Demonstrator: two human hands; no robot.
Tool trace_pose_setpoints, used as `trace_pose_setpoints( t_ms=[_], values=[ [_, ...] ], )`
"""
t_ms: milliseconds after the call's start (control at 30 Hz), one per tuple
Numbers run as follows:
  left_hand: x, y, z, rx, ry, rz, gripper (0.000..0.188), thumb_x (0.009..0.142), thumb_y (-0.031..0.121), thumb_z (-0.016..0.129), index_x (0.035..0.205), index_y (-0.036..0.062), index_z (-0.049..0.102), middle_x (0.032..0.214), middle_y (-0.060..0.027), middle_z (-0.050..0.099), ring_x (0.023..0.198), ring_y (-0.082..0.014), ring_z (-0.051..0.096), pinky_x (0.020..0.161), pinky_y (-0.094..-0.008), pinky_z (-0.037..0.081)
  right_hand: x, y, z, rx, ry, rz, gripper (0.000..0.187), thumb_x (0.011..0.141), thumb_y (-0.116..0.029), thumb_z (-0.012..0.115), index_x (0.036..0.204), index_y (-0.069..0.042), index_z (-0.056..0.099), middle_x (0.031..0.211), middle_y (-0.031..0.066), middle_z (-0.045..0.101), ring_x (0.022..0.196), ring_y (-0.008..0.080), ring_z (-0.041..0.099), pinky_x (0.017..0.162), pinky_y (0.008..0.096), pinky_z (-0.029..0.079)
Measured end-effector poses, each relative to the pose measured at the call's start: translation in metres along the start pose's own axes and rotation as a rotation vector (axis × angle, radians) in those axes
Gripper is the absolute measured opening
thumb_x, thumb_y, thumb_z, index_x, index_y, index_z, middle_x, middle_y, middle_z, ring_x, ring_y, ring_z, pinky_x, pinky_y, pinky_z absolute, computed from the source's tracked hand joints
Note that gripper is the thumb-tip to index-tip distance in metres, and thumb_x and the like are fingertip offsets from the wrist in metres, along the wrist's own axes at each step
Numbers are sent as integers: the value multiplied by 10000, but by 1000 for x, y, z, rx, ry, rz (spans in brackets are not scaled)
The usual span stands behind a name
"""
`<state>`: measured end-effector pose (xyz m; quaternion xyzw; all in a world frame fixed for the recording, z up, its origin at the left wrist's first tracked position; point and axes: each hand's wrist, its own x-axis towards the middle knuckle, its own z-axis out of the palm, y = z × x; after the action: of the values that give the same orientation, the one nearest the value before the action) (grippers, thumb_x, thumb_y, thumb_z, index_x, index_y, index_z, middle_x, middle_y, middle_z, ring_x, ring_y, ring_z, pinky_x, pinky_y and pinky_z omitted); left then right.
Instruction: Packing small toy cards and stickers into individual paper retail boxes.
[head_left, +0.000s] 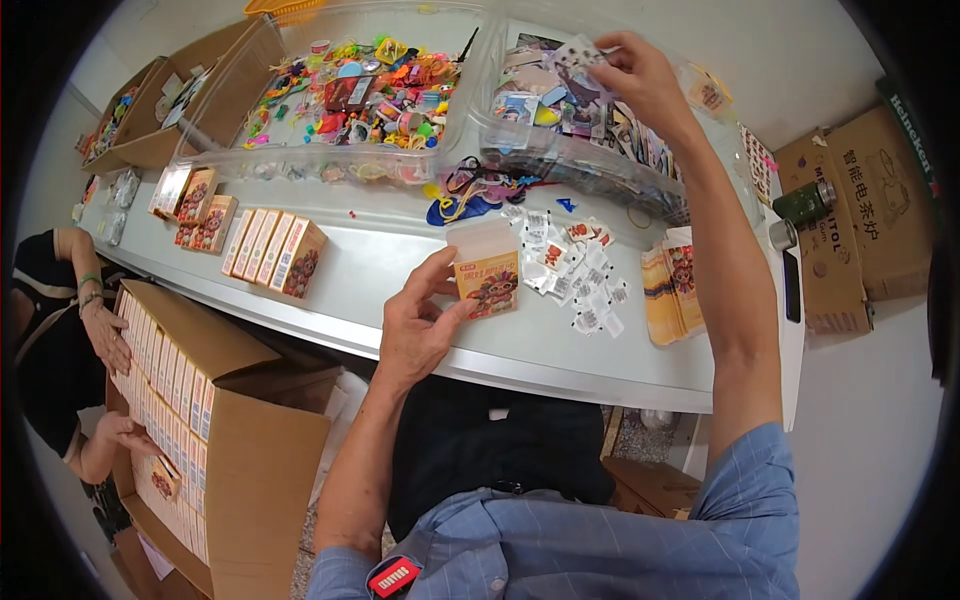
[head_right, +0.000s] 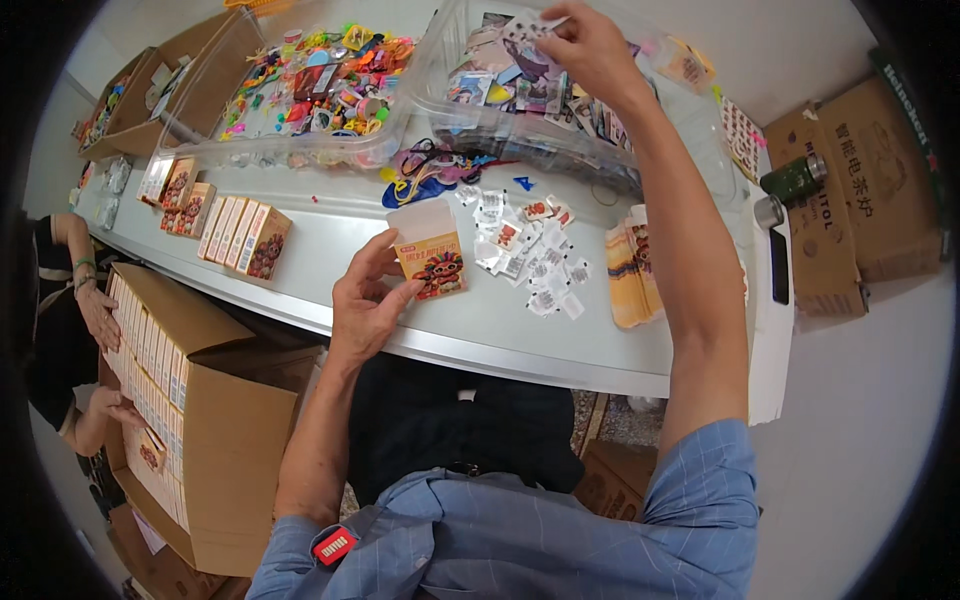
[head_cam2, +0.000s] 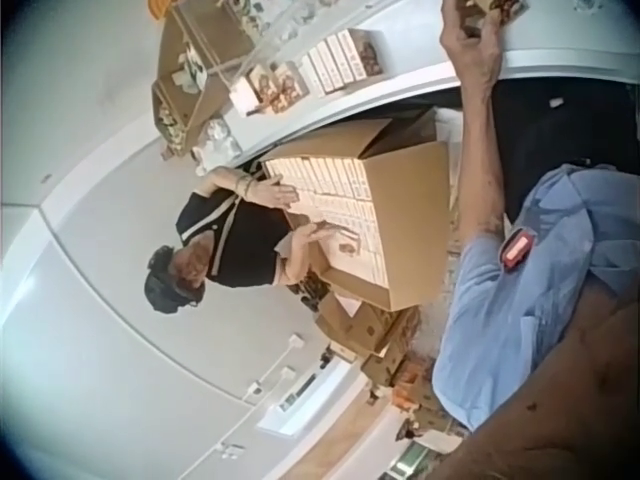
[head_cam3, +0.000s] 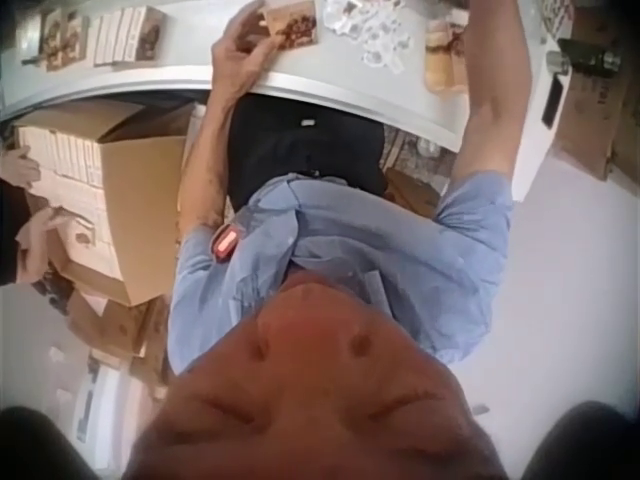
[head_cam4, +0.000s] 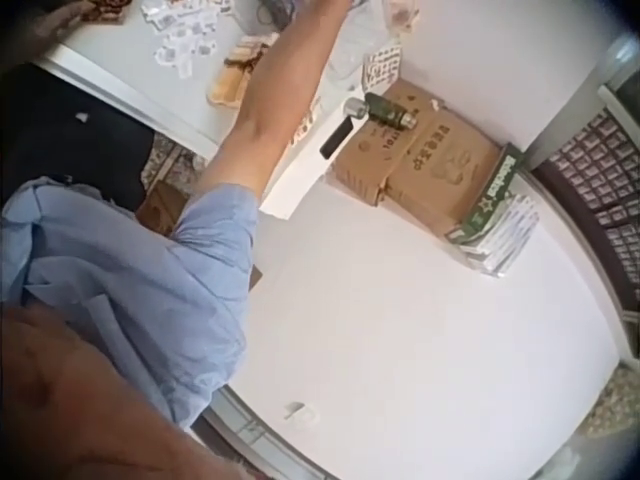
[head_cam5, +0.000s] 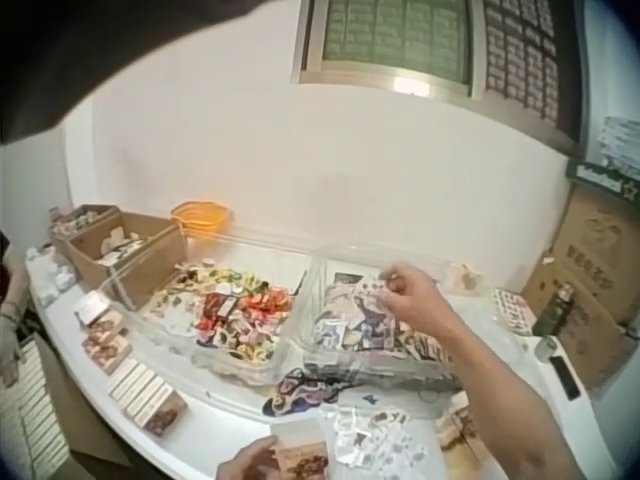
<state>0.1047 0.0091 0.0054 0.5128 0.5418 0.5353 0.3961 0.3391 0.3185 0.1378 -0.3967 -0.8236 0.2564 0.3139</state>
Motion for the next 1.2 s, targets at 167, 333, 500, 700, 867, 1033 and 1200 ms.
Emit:
trace_pose_setpoints(
  t_ms=[167, 333, 500, 700, 867, 1033, 1200],
  values=[
    [0, -2, -4, -93, -51, 34, 621, 856, -33, 709, 1439, 47, 511, 1229, -119, 667, 1026, -157, 671, 691, -258, 537, -83, -74, 11, 403, 79, -64, 498, 902, -57, 673, 1375, -12, 523, 954, 63, 672, 784, 74, 600, 674, 214, 496],
    [3, -3, -4, -154, -122, 30, 632, 853, -35, 709, 1447, 48, 510, 1233, -117, 668, 1041, -156, 659, 743, -265, 543, -141, -100, 67, 823, 67, -161, 422, 904, 33, 668, 1303, -2, 537, 1037, 111, 689, 926, 113, 660, 796, 247, 546],
    [1, -2, -3, -215, -140, 40, 638, 852, -36, 710, 1451, 36, 502, 1239, -135, 670, 1033, -156, 660, 792, -278, 548, -160, -87, 114, 920, 135, -68, 351, 895, 66, 677, 1219, -8, 566, 1062, 111, 690, 959, 131, 670, 845, 261, 553],
    [0, 6, -3, -206, -158, 2, 659, 882, -26, 713, 1481, 12, 443, 1220, -159, 677, 1060, -180, 655, 891, -312, 542, -170, -72, 118, 511, 182, -108, 259, 889, 22, 702, 1141, -5, 648, 1071, 61, 696, 1002, 125, 644, 853, 288, 529],
    [0, -3, -3, -208, -131, 48, 639, 865, -35, 707, 1461, 62, 496, 1250, -152, 669, 1019, -167, 665, 821, -293, 558, -165, -77, 100, -23, 70, -491, 132, 913, -56, 691, 1033, -15, 725, 1104, 71, 681, 1003, 143, 615, 902, 285, 482],
    [1, -7, -2, -197, -106, 70, 646, 862, -33, 714, 1462, 76, 498, 1248, -150, 668, 1021, -164, 665, 803, -287, 563, -171, -67, 88, 179, 119, -292, 189, 895, -113, 709, 1057, -17, 729, 1089, 93, 689, 966, 224, 643, 870, 332, 499],
    [2, -5, -4, -195, -88, 32, 655, 863, -36, 715, 1467, 77, 486, 1230, -144, 674, 974, -144, 653, 811, -292, 561, -184, -49, 75, -54, -30, -91, 242, 902, -168, 697, 1074, 3, 708, 1054, 143, 683, 982, 278, 654, 849, 354, 511]
  ],
)
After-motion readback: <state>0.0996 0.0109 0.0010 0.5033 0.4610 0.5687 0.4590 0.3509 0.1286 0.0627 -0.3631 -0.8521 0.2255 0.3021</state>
